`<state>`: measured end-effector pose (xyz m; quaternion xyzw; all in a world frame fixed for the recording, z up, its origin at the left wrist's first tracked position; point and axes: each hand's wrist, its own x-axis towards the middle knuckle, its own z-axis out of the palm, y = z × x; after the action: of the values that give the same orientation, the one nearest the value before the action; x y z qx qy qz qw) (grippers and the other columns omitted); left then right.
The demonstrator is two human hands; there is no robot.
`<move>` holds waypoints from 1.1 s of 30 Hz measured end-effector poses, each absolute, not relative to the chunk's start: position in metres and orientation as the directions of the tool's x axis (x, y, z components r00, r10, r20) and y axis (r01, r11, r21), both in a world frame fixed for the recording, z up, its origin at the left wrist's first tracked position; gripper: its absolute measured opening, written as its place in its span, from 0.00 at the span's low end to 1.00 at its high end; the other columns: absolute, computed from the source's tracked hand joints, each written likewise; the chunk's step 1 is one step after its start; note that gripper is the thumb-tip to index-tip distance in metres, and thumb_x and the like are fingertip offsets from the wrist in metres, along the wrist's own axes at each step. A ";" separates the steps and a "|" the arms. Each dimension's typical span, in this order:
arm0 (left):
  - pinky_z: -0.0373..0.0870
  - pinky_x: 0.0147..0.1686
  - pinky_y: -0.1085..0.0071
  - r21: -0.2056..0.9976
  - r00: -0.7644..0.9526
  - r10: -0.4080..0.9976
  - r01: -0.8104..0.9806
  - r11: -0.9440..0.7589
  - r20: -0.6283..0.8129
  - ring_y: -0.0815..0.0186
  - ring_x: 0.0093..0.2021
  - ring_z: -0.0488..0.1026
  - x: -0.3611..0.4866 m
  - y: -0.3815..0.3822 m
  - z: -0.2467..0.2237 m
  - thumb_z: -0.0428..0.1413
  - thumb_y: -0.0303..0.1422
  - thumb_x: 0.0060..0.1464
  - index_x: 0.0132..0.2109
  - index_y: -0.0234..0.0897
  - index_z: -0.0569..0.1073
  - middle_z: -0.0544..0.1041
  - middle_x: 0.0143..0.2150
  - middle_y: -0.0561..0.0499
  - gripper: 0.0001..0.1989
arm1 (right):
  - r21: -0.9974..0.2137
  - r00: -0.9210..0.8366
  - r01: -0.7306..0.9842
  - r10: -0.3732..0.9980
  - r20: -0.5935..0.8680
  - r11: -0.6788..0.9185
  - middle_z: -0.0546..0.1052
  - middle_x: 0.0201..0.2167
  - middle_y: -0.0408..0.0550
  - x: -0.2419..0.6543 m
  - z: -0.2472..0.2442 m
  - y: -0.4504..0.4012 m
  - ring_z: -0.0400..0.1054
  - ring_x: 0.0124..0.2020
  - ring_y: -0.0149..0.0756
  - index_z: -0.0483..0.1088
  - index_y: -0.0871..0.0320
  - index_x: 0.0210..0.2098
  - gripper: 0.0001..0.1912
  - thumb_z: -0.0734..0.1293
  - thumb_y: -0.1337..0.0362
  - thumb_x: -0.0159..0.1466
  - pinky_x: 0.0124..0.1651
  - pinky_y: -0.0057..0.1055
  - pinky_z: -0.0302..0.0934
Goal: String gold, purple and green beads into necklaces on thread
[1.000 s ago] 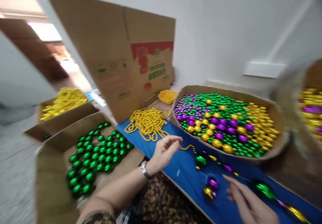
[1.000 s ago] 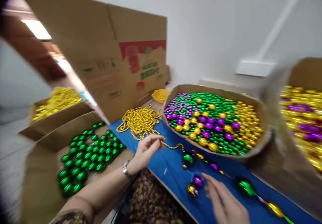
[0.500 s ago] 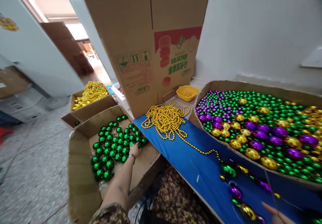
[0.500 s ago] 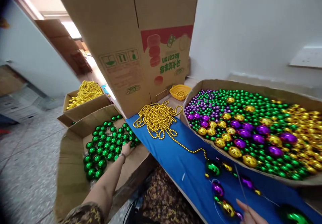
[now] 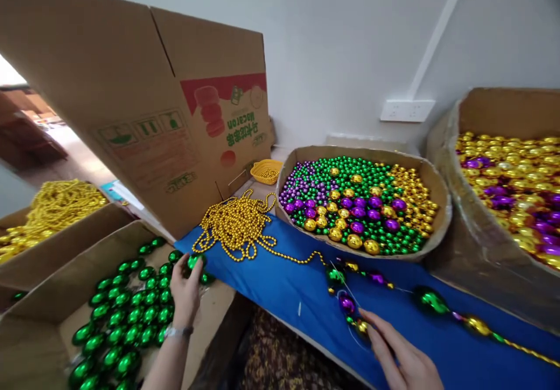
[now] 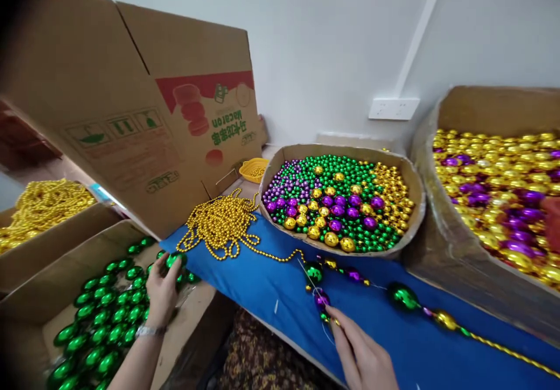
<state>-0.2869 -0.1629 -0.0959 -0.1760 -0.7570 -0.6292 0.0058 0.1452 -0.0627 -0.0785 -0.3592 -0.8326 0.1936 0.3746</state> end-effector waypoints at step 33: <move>0.71 0.45 0.61 0.786 -0.290 0.956 -0.602 -0.141 -0.051 0.65 0.43 0.71 -0.070 -0.062 -0.011 0.60 0.31 0.50 0.50 0.44 0.67 0.71 0.44 0.50 0.19 | -0.406 -0.439 0.481 0.614 0.656 0.777 0.80 0.37 0.47 0.152 -0.067 -0.075 0.76 0.35 0.34 0.71 0.55 0.48 0.15 0.58 0.66 0.66 0.36 0.24 0.71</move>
<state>-0.0702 -0.0615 -0.0111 -0.2422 -0.3648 -0.7153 -0.5445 0.1519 -0.0753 -0.0674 -0.3241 -0.8443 0.0797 0.4191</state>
